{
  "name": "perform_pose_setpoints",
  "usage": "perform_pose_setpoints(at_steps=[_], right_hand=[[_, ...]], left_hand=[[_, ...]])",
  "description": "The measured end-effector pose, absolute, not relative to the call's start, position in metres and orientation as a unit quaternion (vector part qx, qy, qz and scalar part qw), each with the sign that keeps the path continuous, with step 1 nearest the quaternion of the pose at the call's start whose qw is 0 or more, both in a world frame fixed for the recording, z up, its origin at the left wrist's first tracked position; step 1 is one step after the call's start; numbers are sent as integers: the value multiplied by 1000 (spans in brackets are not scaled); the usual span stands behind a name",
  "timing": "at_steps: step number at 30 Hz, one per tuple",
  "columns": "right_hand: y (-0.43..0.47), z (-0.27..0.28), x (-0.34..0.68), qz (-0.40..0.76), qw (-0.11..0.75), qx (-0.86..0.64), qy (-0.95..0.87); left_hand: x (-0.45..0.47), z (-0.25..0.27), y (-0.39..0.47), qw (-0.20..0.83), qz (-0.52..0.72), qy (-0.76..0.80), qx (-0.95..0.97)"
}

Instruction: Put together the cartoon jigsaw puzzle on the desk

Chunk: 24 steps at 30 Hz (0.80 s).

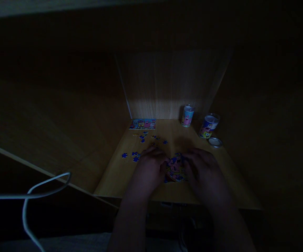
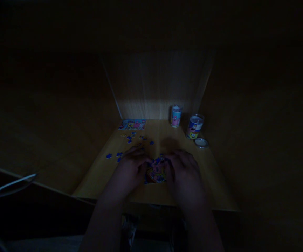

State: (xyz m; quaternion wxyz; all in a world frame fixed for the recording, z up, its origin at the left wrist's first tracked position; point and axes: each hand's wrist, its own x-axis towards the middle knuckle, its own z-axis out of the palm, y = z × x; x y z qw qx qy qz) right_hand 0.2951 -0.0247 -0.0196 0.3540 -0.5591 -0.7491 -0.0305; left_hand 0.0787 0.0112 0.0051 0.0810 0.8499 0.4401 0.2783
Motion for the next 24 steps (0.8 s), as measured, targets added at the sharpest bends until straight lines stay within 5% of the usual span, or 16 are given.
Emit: perform_pose_setpoints(at_steps=[11,24], right_hand=[[-27,-14,283,45,257,-511,-819],[-29,-13,282,52,253,-521,-814]], left_hand=[[81,2,11,85,273,450,846],[77,-1,11,88,281,495,818]])
